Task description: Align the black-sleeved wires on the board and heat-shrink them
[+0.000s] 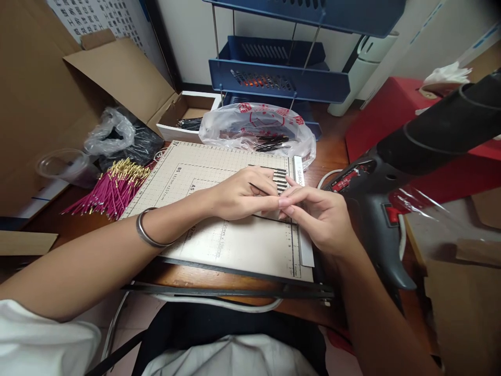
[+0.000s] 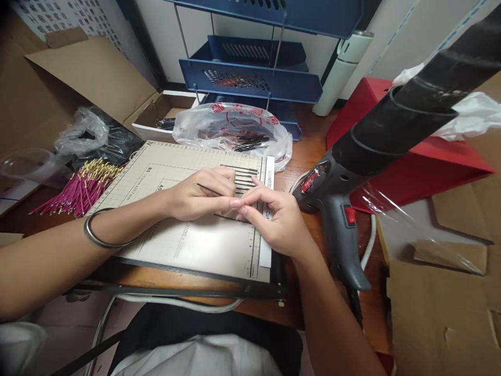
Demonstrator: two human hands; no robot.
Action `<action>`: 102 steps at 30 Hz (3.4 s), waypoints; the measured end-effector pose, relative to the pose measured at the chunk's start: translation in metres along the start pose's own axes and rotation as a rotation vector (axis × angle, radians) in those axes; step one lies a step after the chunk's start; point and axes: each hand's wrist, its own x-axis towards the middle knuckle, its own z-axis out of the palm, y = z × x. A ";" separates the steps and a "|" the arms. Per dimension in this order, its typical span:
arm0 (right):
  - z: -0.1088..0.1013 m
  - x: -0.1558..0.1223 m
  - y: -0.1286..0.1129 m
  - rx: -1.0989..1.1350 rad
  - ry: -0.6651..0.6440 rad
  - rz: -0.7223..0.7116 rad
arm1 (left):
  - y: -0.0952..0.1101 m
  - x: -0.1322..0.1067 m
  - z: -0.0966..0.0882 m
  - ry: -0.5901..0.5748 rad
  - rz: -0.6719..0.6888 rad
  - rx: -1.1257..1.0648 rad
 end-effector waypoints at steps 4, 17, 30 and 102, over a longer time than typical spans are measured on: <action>-0.001 0.000 0.000 -0.006 0.002 -0.010 | -0.001 0.000 0.000 0.002 -0.007 0.012; -0.002 0.001 0.002 -0.055 0.029 0.031 | -0.002 -0.002 -0.004 0.086 -0.051 0.104; -0.007 0.003 0.005 -0.163 0.095 0.048 | -0.001 -0.002 -0.013 0.097 -0.089 0.112; -0.008 0.003 0.027 0.127 0.122 0.438 | -0.010 -0.005 -0.002 -0.057 -0.184 0.630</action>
